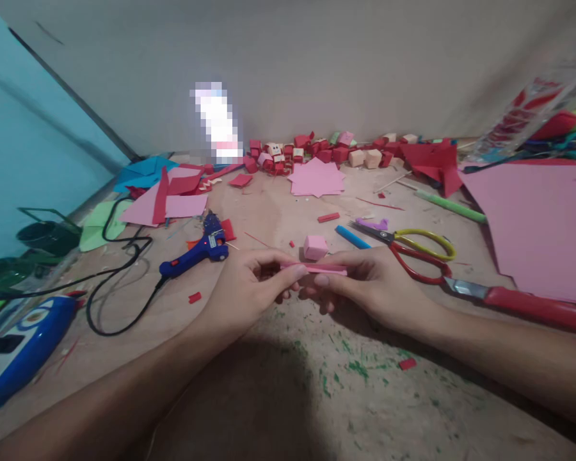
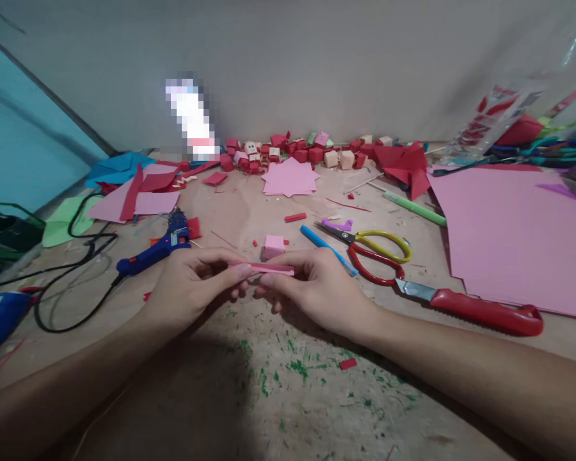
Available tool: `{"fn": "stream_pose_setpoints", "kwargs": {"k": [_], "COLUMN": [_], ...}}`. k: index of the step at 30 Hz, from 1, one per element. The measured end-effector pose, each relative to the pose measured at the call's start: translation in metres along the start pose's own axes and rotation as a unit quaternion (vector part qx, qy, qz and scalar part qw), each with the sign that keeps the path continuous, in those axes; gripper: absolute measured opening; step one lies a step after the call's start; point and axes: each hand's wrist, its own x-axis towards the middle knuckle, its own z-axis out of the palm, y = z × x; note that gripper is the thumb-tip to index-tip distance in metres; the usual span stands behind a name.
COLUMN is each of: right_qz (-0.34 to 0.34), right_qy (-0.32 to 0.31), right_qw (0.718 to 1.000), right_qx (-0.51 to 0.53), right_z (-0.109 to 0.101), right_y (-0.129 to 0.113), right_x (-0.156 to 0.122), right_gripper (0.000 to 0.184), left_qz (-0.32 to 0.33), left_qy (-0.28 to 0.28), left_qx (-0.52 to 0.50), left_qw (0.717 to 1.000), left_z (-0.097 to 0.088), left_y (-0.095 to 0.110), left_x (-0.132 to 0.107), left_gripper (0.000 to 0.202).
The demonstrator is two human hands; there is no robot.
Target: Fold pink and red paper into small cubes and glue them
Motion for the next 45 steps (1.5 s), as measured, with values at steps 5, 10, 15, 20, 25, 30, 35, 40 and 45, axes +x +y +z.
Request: {"fn": "stream_pose_setpoints", "kwargs": {"k": [5, 10, 15, 20, 25, 30, 35, 40, 45], "right_qz": [-0.004, -0.011, -0.014, -0.022, -0.028, -0.026, -0.026, -0.032, -0.024], "right_qy": [-0.007, -0.01, -0.023, -0.033, -0.02, -0.018, -0.018, -0.014, -0.007], "right_qw": [1.0, 1.0, 0.999, 0.999, 0.999, 0.999, 0.999, 0.999, 1.0], "right_qx": [-0.007, -0.011, -0.019, -0.029, -0.02, -0.011, -0.013, -0.004, 0.011], "right_z": [-0.0014, -0.003, -0.0033, -0.0041, -0.0037, -0.0038, -0.0049, -0.0053, -0.0055], "right_y": [0.0, 0.0016, 0.0016, 0.0002, 0.0009, 0.0029, 0.0043, 0.0045, 0.0072], "right_x": [0.0011, 0.0018, 0.0012, 0.0014, 0.0014, 0.0017, 0.0019, 0.0011, 0.0016], "right_gripper": [0.018, 0.019, 0.021, 0.026, 0.017, 0.017, 0.021, 0.015, 0.015], "left_qz": [0.003, 0.007, 0.018, 0.011, -0.008, -0.012, -0.003, -0.02, -0.028], "left_qy": [0.011, 0.011, -0.014, -0.019, -0.008, -0.013, -0.025, -0.019, 0.001], "left_qx": [0.003, 0.001, 0.016, 0.006, -0.019, -0.017, -0.021, -0.041, -0.056], "left_qw": [1.0, 1.0, 1.0, 1.0, 1.0, 1.0, 0.999, 0.999, 0.998], "left_z": [-0.0001, -0.0008, -0.0002, 0.0, 0.0002, 0.0, -0.0014, -0.0024, -0.0039], "left_y": [0.0004, 0.0009, 0.0003, -0.0003, 0.0015, 0.0022, -0.0005, -0.0009, -0.0005], "left_x": [0.0004, 0.0005, -0.0011, -0.0015, 0.001, 0.0002, 0.0002, 0.0015, 0.0018], "left_gripper": [0.018, 0.018, 0.016, 0.015, 0.015, 0.015, 0.017, 0.017, 0.017]}}
